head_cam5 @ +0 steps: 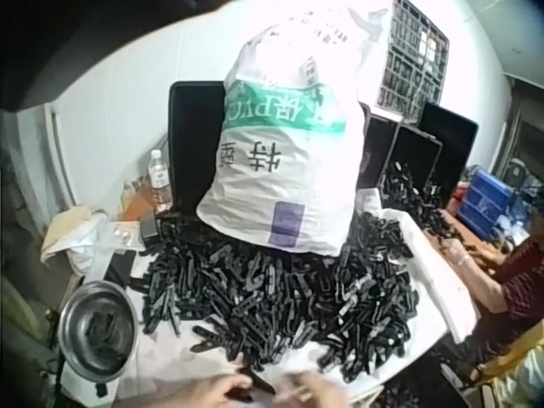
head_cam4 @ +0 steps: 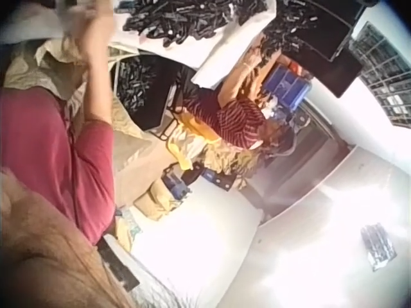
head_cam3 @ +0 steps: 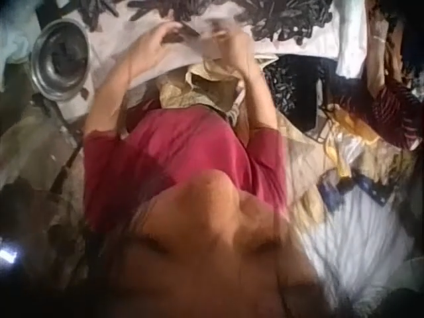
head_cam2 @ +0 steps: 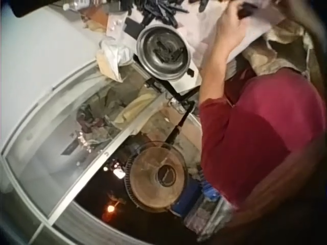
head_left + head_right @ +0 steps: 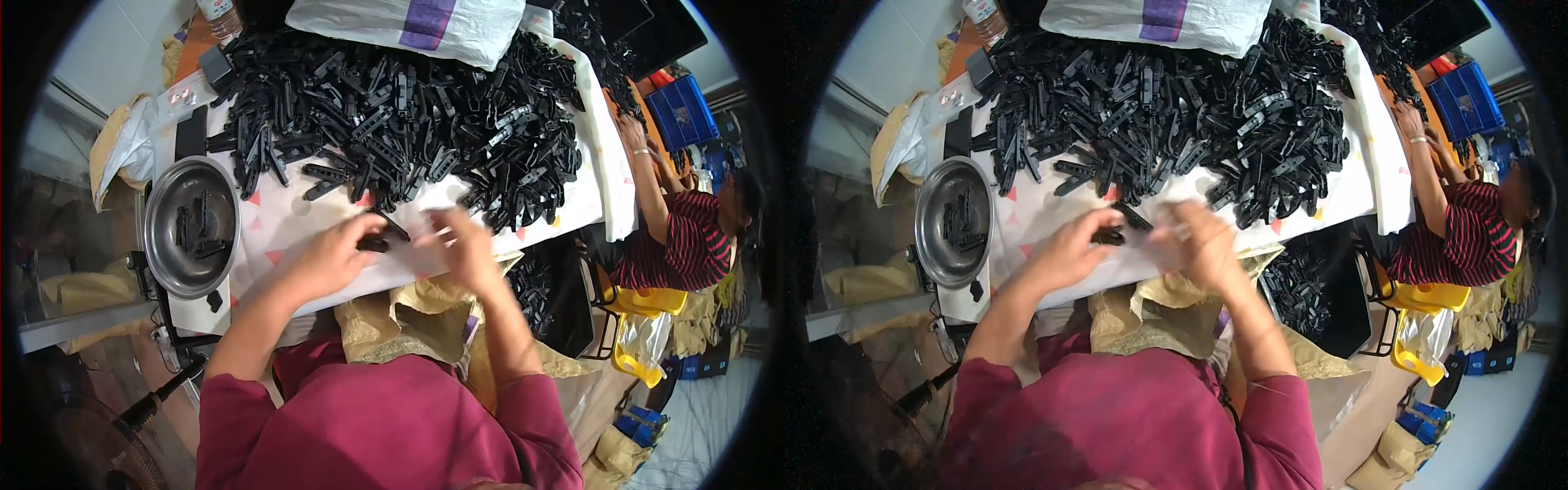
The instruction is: Inspecting and sorting small black plastic components from a pile into a metal bowl.
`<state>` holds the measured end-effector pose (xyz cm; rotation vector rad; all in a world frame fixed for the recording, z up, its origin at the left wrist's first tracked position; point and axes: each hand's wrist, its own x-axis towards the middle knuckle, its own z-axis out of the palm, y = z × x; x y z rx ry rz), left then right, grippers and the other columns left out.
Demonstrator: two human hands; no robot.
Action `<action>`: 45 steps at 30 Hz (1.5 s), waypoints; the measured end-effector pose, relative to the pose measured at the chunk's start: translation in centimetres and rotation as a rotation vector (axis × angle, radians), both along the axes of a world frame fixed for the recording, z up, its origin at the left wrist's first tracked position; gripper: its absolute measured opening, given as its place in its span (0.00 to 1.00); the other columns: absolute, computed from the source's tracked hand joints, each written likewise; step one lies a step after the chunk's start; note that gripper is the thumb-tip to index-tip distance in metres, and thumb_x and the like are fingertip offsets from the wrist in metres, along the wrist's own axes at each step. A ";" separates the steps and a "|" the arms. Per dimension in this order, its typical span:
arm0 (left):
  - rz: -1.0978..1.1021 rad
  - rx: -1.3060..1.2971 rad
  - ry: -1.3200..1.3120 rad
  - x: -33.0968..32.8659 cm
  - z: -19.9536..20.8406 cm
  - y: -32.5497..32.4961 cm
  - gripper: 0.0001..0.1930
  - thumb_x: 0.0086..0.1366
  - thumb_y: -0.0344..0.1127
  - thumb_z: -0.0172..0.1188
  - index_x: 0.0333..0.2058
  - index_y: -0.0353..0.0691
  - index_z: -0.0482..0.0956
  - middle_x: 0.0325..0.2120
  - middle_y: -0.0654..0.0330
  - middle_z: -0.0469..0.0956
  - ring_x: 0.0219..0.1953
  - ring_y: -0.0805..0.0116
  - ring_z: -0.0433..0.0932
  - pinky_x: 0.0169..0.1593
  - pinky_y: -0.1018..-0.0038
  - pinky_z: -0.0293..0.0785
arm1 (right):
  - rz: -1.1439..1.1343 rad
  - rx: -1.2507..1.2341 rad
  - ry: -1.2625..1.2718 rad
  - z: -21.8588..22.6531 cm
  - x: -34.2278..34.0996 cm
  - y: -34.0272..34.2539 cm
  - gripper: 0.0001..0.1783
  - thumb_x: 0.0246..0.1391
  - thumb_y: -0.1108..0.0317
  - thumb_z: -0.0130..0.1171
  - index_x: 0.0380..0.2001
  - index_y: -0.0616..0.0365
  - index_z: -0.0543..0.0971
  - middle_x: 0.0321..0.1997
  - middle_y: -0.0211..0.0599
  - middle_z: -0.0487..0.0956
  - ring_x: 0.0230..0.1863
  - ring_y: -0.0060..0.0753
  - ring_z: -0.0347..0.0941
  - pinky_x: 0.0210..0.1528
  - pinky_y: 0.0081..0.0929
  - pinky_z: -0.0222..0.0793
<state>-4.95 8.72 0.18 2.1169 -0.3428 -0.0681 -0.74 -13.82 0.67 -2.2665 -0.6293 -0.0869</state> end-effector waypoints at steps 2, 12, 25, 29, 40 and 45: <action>0.224 -0.069 -0.037 0.4 -2.2 0.9 0.19 0.52 0.24 0.53 0.45 0.40 0.68 0.37 0.51 0.75 0.40 0.55 0.75 0.42 0.66 0.71 | -0.218 -0.201 -0.124 -0.1 3.4 -2.7 0.15 0.41 0.71 0.63 0.36 0.58 0.77 0.31 0.39 0.75 0.31 0.38 0.75 0.32 0.29 0.70; -0.097 0.564 -0.530 3.6 -1.6 -2.6 0.07 0.44 0.26 0.61 0.26 0.39 0.77 0.29 0.64 0.75 0.34 0.63 0.73 0.36 0.70 0.70 | -0.365 -0.618 -0.306 0.0 6.4 -2.5 0.10 0.45 0.71 0.56 0.34 0.60 0.76 0.28 0.39 0.75 0.34 0.41 0.70 0.36 0.30 0.68; 0.099 -0.633 0.426 2.7 3.9 -2.8 0.07 0.57 0.33 0.61 0.27 0.35 0.79 0.21 0.70 0.73 0.26 0.82 0.69 0.31 0.83 0.64 | 0.194 0.136 -0.010 4.1 -1.2 0.5 0.12 0.46 0.74 0.61 0.34 0.62 0.71 0.23 0.38 0.76 0.20 0.30 0.74 0.22 0.22 0.67; 0.081 -0.385 0.042 1.9 4.3 -3.0 0.07 0.56 0.31 0.62 0.28 0.33 0.79 0.25 0.63 0.78 0.29 0.78 0.73 0.39 0.80 0.68 | 0.140 0.207 -0.304 3.4 -1.6 1.1 0.15 0.41 0.74 0.65 0.33 0.60 0.72 0.23 0.39 0.76 0.19 0.39 0.73 0.20 0.28 0.66; -0.041 -0.251 0.008 1.2 1.9 -2.2 0.18 0.49 0.33 0.67 0.38 0.36 0.74 0.28 0.58 0.78 0.28 0.73 0.76 0.32 0.77 0.72 | 0.108 0.167 0.014 2.2 -1.8 0.8 0.27 0.44 0.73 0.64 0.49 0.63 0.67 0.37 0.43 0.75 0.37 0.34 0.75 0.35 0.27 0.73; 0.213 -0.290 0.088 -0.2 -2.4 -0.4 0.24 0.48 0.28 0.66 0.46 0.38 0.69 0.30 0.67 0.74 0.32 0.77 0.72 0.39 0.80 0.69 | -0.152 -0.154 -0.081 0.1 3.8 0.0 0.23 0.47 0.61 0.62 0.45 0.60 0.71 0.33 0.45 0.77 0.33 0.40 0.77 0.34 0.31 0.72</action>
